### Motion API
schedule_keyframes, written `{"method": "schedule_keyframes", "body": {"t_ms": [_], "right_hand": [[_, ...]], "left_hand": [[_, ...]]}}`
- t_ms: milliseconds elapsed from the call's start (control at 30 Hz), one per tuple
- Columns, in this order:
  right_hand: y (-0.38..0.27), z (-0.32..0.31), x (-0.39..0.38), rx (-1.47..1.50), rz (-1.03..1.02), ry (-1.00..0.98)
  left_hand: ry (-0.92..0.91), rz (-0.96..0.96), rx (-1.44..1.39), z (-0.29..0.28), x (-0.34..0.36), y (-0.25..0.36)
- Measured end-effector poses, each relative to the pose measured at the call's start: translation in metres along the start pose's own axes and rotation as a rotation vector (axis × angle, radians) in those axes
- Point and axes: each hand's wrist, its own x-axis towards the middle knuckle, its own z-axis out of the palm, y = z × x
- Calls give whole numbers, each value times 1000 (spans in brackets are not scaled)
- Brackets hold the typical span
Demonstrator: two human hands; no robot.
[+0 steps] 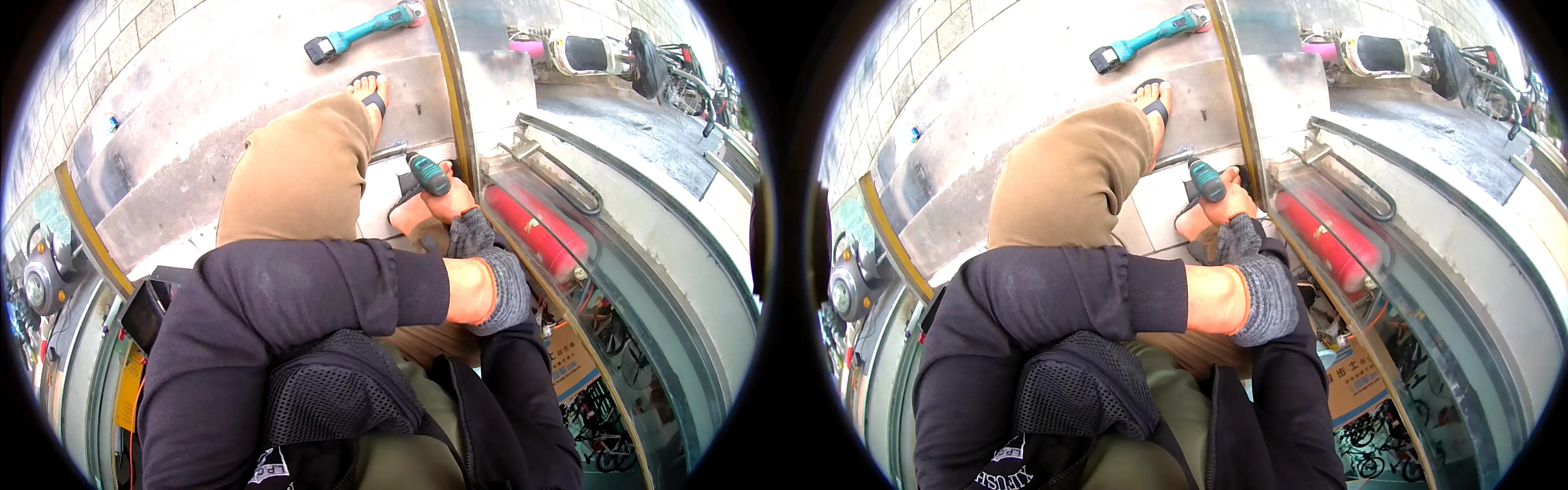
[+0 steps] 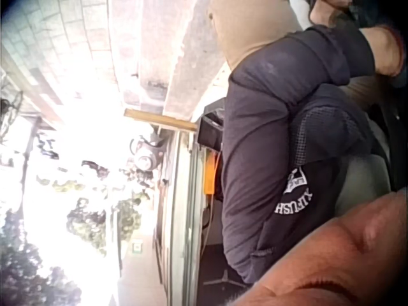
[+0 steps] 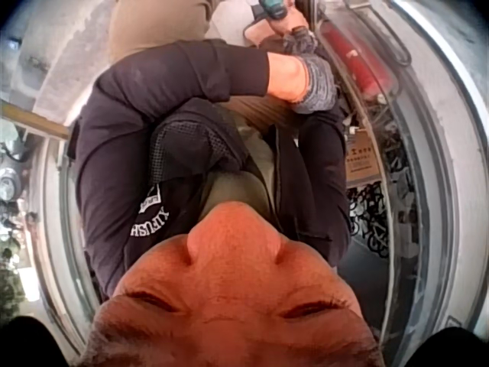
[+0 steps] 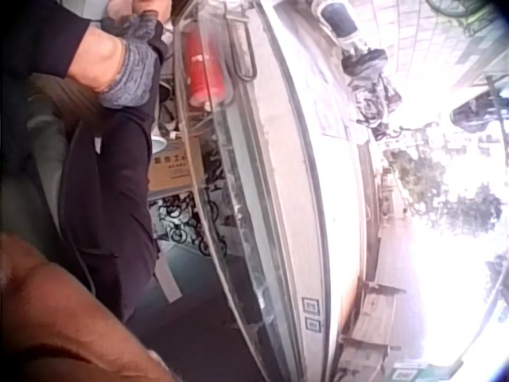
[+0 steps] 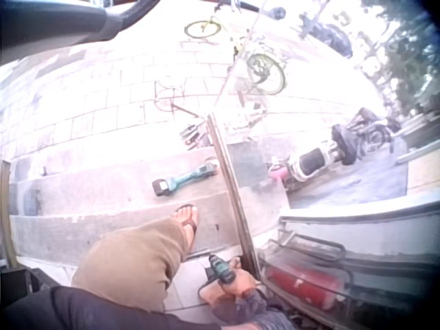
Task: The person sits on the floor and uses a cordless drill to make holes in a metal sheet placed on the ground. The person holds the drill with both hands and drills into the sheet multiple times.
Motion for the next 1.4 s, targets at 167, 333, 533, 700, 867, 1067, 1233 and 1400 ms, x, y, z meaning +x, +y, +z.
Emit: {"method": "schedule_keyframes", "body": {"t_ms": [167,333,533,700,867,1067,1233,1400], "right_hand": [[-5,-7,-3,608,272,-247],[-23,-16,-14,-39,-23,-92],[-26,-39,-25,85,-69,-50],[-19,-23,-18,27,-16,-22],[-17,-13,-6,-49,-6,-60],[11,12,4,282,64,107],[-3,7,-9,685,275,-10],[-12,-1,-14,541,225,-6]], "left_hand": [[1,-77,-70,10,13,-1],[-6,-71,-51,10,10,-2],[-18,-37,-32,-1,1,-1],[-40,-29,-20,-14,-10,3],[-33,-8,2,-5,-5,0],[0,26,16,-5,-4,-2],[37,-146,-9,22,19,2],[35,-59,33,14,8,-2]]}}
